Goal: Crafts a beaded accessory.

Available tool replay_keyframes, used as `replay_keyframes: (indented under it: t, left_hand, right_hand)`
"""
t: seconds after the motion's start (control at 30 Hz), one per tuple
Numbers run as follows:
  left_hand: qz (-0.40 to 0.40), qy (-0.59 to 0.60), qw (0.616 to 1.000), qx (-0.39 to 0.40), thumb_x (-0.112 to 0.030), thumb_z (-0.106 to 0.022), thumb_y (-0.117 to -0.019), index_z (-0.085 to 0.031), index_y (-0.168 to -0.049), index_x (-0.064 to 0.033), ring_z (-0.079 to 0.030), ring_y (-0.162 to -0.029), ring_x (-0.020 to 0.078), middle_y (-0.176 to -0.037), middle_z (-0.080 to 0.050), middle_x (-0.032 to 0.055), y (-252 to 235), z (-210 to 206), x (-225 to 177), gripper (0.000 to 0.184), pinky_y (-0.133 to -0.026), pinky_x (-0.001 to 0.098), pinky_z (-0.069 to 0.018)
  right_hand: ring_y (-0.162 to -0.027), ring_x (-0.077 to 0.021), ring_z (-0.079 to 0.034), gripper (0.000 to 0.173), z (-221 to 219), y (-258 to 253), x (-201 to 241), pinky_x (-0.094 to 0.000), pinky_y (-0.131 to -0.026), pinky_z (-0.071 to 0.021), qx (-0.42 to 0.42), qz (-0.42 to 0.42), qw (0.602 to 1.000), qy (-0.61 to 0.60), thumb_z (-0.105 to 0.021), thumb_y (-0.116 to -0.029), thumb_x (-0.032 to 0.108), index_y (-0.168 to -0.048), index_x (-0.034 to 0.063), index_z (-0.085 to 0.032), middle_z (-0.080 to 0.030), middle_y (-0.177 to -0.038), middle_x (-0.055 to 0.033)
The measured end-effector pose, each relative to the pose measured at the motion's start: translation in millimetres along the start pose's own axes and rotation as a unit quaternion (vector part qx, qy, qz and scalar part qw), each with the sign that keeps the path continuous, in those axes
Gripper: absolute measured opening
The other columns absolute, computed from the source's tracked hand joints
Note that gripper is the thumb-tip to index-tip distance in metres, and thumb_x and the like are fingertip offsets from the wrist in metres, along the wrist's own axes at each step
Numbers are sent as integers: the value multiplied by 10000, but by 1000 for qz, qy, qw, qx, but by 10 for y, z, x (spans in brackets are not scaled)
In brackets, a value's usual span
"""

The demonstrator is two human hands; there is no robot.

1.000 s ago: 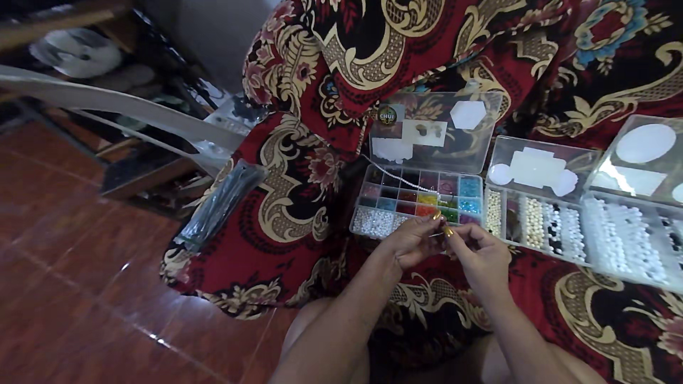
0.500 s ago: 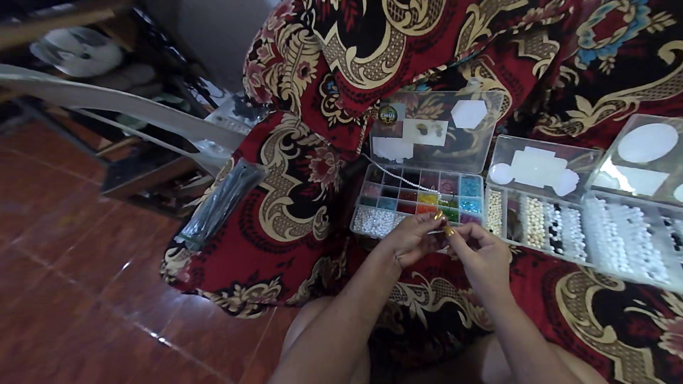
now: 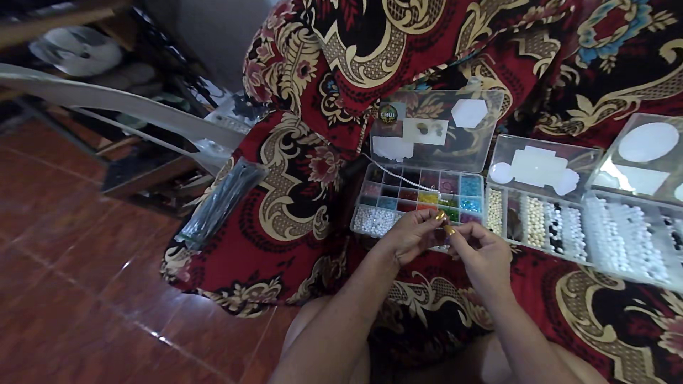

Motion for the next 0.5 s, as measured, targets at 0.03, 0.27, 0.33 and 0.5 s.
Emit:
replay_keyframes:
  t: [0.03, 0.27, 0.33, 0.5]
  left_hand:
    - [-2, -7, 1000, 1, -49, -428, -1077, -584, -1034, -63, -690, -800, 90, -918, -685, -12, -1, 1, -3, 162, -803, 276, -588]
    - [-9, -20, 1000, 4, -43, -446, -1070, -595, -1044, -55, -697, -829, 99, -931, -693, -7, -7, 5, 1, 152, -827, 291, -588]
    - [-9, -19, 1000, 3, -36, -455, -1065, -602, -1042, -52, -698, -837, 102, -935, -697, -2, -9, 13, 3, 150, -832, 294, -588]
    - [-16, -33, 999, 1, -28, -479, -1054, -626, -1019, -51, -700, -838, 98, -918, -706, -3, -3, 24, -10, 152, -838, 289, -586]
  right_hand:
    - [-534, 37, -609, 81, 1, 0, 0, -137, -510, -534, -1, 0, 1000, 0, -671, -875, 119, -845, 73, -731, -668, -661, 87]
    - [-535, 34, -608, 89, 5, 0, 1, -141, -512, -537, 1, 3, 1000, 1, -676, -888, 121, -850, 67, -735, -670, -666, 84]
    - [-537, 37, -608, 86, 0, -1, 1, -137, -513, -535, 3, 2, 1000, 0, -677, -890, 116, -858, 64, -737, -671, -667, 85]
    - [-536, 31, -610, 93, -2, -5, 7, -136, -509, -532, 6, -5, 1000, -5, -674, -898, 105, -868, 56, -747, -677, -668, 74]
Point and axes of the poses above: each hand's wrist, its own y-axis away from the middle knuckle, its own z-axis out of the back of the hand, x = y × z, the point moved 5 cm from there along -y, towards the middle knuckle
